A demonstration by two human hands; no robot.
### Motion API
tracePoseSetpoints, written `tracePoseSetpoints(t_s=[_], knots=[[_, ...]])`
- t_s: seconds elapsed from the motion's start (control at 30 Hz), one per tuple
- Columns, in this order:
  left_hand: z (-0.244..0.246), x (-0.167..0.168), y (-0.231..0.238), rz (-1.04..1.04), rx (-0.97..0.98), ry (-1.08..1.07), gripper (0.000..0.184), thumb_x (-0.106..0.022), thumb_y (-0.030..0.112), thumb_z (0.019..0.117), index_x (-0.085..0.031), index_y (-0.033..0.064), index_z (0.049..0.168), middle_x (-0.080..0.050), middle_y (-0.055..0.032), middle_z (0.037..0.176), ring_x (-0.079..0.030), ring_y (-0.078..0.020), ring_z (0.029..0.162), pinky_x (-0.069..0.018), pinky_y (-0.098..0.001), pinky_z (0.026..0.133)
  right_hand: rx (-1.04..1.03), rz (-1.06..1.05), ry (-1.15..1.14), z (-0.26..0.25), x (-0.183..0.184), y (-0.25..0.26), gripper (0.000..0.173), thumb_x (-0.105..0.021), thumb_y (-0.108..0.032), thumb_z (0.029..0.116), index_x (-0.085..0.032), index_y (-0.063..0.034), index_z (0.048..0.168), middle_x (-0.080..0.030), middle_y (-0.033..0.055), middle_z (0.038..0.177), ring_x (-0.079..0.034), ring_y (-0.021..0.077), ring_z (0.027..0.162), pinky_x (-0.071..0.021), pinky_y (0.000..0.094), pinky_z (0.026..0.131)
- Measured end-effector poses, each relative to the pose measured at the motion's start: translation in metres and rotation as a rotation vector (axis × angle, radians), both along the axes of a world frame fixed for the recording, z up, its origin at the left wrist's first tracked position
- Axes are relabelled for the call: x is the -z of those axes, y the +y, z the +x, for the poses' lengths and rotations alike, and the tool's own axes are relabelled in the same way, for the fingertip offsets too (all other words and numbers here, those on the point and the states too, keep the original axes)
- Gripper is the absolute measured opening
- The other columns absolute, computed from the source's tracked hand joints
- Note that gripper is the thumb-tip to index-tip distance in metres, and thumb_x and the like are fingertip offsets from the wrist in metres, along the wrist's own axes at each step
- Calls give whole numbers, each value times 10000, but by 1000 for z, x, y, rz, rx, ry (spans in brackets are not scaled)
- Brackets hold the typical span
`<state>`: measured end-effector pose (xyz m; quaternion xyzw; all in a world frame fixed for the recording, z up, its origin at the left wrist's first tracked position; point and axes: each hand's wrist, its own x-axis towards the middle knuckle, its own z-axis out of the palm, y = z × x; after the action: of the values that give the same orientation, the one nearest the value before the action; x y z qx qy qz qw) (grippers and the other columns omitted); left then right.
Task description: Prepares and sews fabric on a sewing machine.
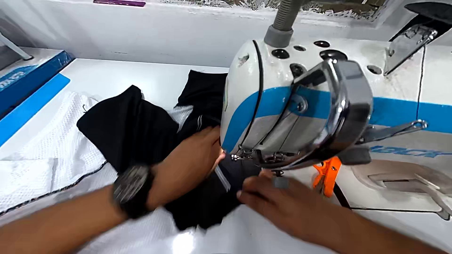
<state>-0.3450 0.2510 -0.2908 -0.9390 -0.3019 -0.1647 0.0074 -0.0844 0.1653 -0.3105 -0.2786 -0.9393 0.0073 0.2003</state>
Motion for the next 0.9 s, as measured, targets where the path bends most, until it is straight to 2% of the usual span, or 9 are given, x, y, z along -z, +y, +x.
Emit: tracePoseSetpoints(t_s=[0.13,0.2,0.3,0.37,0.47,0.57,0.67,0.77,0.9], knots=[[-11,9,-53,100,0,36,298,-476,136,1027,-703,67,1208,-686,-111,1255,-697,-252,1062,-601,-350,781,36,53,9,-9,4,-9,262,-520,-92,1026,-635,-119,1260,-668,115,1248,-664,236,916,-565,314,723],[-9,6,-53,84,15,31,260,-470,98,1005,-706,81,1114,-696,-75,1186,-696,-215,972,-589,-316,710,93,99,-27,-13,7,-5,325,-516,-139,1029,-611,-113,1339,-664,110,1289,-671,244,980,-572,333,785],[-4,-1,-31,54,11,-35,189,-511,142,955,-696,138,916,-659,4,893,-663,-140,776,-563,-289,609,73,192,-96,-10,3,5,268,-441,-100,1060,-664,-100,1208,-706,47,1245,-667,218,1072,-539,356,863],[-2,1,-13,82,-24,-62,214,-547,232,955,-677,123,824,-630,-27,834,-629,-153,608,-516,-322,468,8,171,-81,-4,2,13,256,-429,-111,1073,-666,-110,1168,-718,26,1228,-666,204,1158,-544,361,944],[-6,4,-2,32,-28,-19,303,-542,333,1002,-687,125,835,-622,-28,932,-638,-150,686,-533,-324,508,-118,29,41,-1,6,16,206,-476,-127,1071,-671,-124,1137,-724,43,1158,-673,209,1151,-562,362,956],[-12,8,-21,88,9,-29,342,-474,397,1025,-731,172,1026,-692,1,1012,-654,-138,684,-525,-313,516,-177,-6,47,-3,-1,-1,167,-492,-96,1061,-643,-129,1121,-711,49,1187,-657,229,1178,-558,362,922],[-15,13,-28,117,3,-16,459,-430,469,1035,-717,131,1153,-731,-5,1051,-657,-136,684,-508,-294,531,-128,30,12,0,0,0,169,-481,-83,1059,-618,-130,1147,-695,49,1237,-654,225,1172,-556,352,910],[-16,8,-26,98,-4,4,488,-450,530,1006,-716,132,1097,-725,-3,1032,-679,-131,761,-522,-288,573,-67,29,-19,-3,3,6,182,-440,-110,1079,-609,-114,1148,-670,55,1324,-618,229,1271,-529,378,1023],[-16,4,-15,104,11,-16,429,-462,501,1012,-679,170,848,-686,17,934,-666,-111,734,-505,-285,526,-78,28,-75,-3,2,13,186,-408,-110,1082,-591,-102,1116,-670,68,1322,-642,227,1235,-553,376,971]])
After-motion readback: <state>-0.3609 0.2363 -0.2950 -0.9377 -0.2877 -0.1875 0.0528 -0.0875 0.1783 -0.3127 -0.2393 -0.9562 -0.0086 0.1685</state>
